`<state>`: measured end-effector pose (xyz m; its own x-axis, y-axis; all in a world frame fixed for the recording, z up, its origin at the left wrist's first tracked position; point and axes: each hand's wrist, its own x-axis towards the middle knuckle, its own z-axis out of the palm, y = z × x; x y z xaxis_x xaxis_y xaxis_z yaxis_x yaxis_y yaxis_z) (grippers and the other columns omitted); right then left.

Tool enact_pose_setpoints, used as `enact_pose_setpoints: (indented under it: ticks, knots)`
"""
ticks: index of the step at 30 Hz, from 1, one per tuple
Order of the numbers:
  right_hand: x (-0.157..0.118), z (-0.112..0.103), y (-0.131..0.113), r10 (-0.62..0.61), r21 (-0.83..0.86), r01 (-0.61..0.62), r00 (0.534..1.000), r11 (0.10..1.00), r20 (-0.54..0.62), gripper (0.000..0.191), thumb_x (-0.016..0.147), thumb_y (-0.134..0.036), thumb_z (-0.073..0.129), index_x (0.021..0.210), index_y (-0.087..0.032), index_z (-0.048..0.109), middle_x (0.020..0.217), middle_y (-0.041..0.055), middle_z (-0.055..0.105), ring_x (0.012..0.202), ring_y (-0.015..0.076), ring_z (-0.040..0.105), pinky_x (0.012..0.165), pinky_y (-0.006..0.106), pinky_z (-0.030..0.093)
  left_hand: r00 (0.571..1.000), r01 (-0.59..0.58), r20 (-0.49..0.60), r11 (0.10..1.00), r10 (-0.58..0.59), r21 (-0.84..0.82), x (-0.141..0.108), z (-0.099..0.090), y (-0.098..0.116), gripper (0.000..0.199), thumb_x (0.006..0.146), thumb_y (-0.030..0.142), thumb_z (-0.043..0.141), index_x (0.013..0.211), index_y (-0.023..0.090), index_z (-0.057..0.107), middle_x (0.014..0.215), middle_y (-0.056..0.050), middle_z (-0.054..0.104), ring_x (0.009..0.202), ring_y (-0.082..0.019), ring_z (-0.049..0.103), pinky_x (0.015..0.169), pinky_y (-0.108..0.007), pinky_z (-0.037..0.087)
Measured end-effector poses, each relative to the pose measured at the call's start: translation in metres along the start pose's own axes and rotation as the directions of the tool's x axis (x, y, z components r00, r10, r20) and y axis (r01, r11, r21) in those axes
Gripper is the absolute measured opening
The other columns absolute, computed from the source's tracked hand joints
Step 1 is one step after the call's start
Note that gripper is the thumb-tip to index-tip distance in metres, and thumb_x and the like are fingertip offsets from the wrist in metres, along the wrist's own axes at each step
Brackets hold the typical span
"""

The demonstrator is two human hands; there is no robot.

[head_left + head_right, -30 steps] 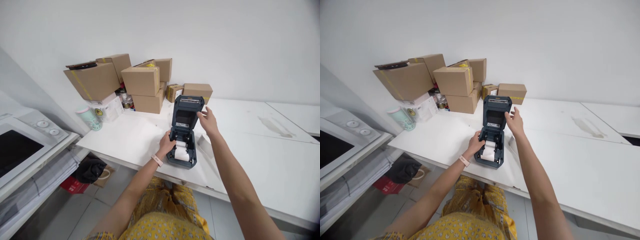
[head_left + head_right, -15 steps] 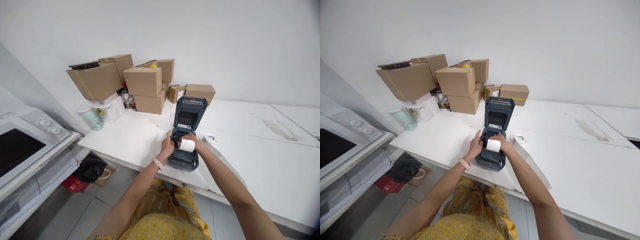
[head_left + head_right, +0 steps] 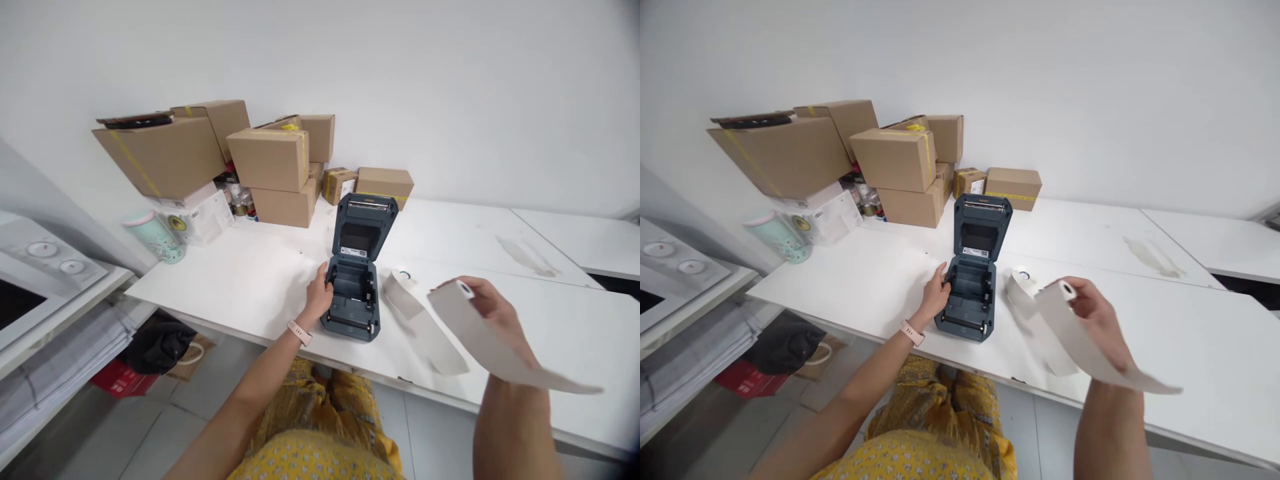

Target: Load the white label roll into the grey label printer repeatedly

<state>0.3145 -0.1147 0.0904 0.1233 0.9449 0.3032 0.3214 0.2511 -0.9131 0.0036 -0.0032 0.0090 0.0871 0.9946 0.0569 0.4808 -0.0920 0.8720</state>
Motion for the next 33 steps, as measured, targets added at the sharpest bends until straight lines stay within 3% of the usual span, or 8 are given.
enact_pose_setpoints:
  ticks: [2, 5, 9, 14, 18, 25, 29, 33]
  knots:
    - [-0.009, -0.020, 0.024, 0.152, 0.025, -0.150, 0.976, 0.988, -0.154, 0.059, 0.068, -0.044, 0.079, 0.122, -0.030, 0.060, 0.106, 0.0100, 0.070, 0.084, 0.0256, 0.068, 0.063, 0.036, 0.055, 1.000, -0.006, -0.003, 1.000, 0.006, -0.006, 0.001, 0.000, 0.000, 0.067, 0.084, 0.011, 0.048, 0.149, 0.021, 0.037, 0.133, -0.009, 0.065, 0.119, -0.024, 0.062, 0.107, -0.041, 0.043]
    - [-0.007, -0.030, 0.075, 0.305, -0.030, -0.327, 0.907, 0.945, -0.289, 0.057, 0.055, -0.043, 0.084, 0.105, -0.024, 0.065, 0.092, 0.0077, 0.071, 0.075, 0.0234, 0.067, 0.061, 0.035, 0.054, 1.000, -0.002, -0.006, 1.000, 0.002, -0.003, 0.001, 0.000, 0.001, 0.065, 0.085, 0.011, 0.047, 0.149, 0.020, 0.038, 0.135, -0.010, 0.064, 0.120, -0.024, 0.062, 0.107, -0.041, 0.044]
    - [-0.003, -0.007, 0.119, 0.361, -0.028, -0.367, 0.924, 0.930, -0.124, 0.054, 0.052, -0.045, 0.084, 0.097, -0.022, 0.064, 0.090, 0.0081, 0.072, 0.077, 0.0237, 0.067, 0.065, 0.035, 0.055, 1.000, -0.003, -0.003, 1.000, 0.003, 0.002, 0.001, -0.001, 0.003, 0.063, 0.085, 0.010, 0.046, 0.148, 0.018, 0.039, 0.132, -0.011, 0.065, 0.116, -0.025, 0.064, 0.105, -0.042, 0.045]
    - [-0.011, 0.034, 0.103, 0.389, -0.012, -0.390, 0.913, 0.921, 0.123, 0.052, 0.063, -0.049, 0.081, 0.102, -0.022, 0.062, 0.094, 0.0070, 0.072, 0.081, 0.0228, 0.068, 0.069, 0.034, 0.055, 1.000, -0.017, -0.009, 1.000, 0.017, 0.010, 0.001, 0.000, 0.003, 0.062, 0.085, 0.010, 0.047, 0.146, 0.020, 0.043, 0.130, -0.010, 0.066, 0.115, -0.025, 0.065, 0.104, -0.043, 0.046]
    - [-0.014, 0.034, 0.086, 0.381, 0.081, -0.447, 0.832, 0.891, 0.403, 0.051, 0.078, -0.052, 0.070, 0.118, -0.023, 0.057, 0.088, 0.0049, 0.070, 0.072, 0.0207, 0.067, 0.066, 0.035, 0.055, 1.000, -0.016, -0.012, 1.000, 0.016, 0.002, 0.002, 0.000, 0.000, 0.061, 0.085, 0.010, 0.047, 0.144, 0.021, 0.044, 0.131, -0.010, 0.066, 0.115, -0.024, 0.065, 0.103, -0.042, 0.047]
    - [-0.011, 0.017, 0.125, 0.270, -0.204, -0.263, 0.963, 0.943, 0.007, 0.036, 0.073, -0.042, 0.069, 0.104, -0.024, 0.065, 0.112, 0.0067, 0.070, 0.105, 0.0269, 0.065, 0.093, 0.042, 0.052, 1.000, -0.019, -0.016, 0.999, 0.020, 0.032, 0.001, 0.000, 0.002, 0.059, 0.085, 0.010, 0.047, 0.143, 0.021, 0.046, 0.130, -0.009, 0.066, 0.116, -0.025, 0.064, 0.105, -0.044, 0.045]
    - [-0.018, 0.030, 0.135, 0.291, -0.149, -0.292, 0.956, 0.945, -0.029, 0.051, 0.076, -0.046, 0.068, 0.122, -0.024, 0.062, 0.113, 0.0073, 0.073, 0.107, 0.0268, 0.066, 0.093, 0.041, 0.054, 1.000, -0.009, -0.014, 1.000, 0.009, 0.017, 0.002, 0.000, 0.003, 0.060, 0.084, 0.009, 0.048, 0.143, 0.022, 0.046, 0.130, -0.009, 0.067, 0.115, -0.024, 0.065, 0.104, -0.042, 0.046]
    - [-0.022, 0.021, 0.130, 0.374, -0.122, -0.368, 0.927, 0.922, 0.035, 0.070, 0.075, -0.050, 0.071, 0.139, -0.027, 0.053, 0.138, 0.0092, 0.061, 0.127, 0.0300, 0.058, 0.104, 0.046, 0.049, 1.000, 0.007, -0.007, 1.000, -0.007, 0.014, 0.002, -0.001, 0.004, 0.060, 0.085, 0.009, 0.048, 0.144, 0.022, 0.044, 0.132, -0.009, 0.065, 0.118, -0.023, 0.063, 0.106, -0.042, 0.045]
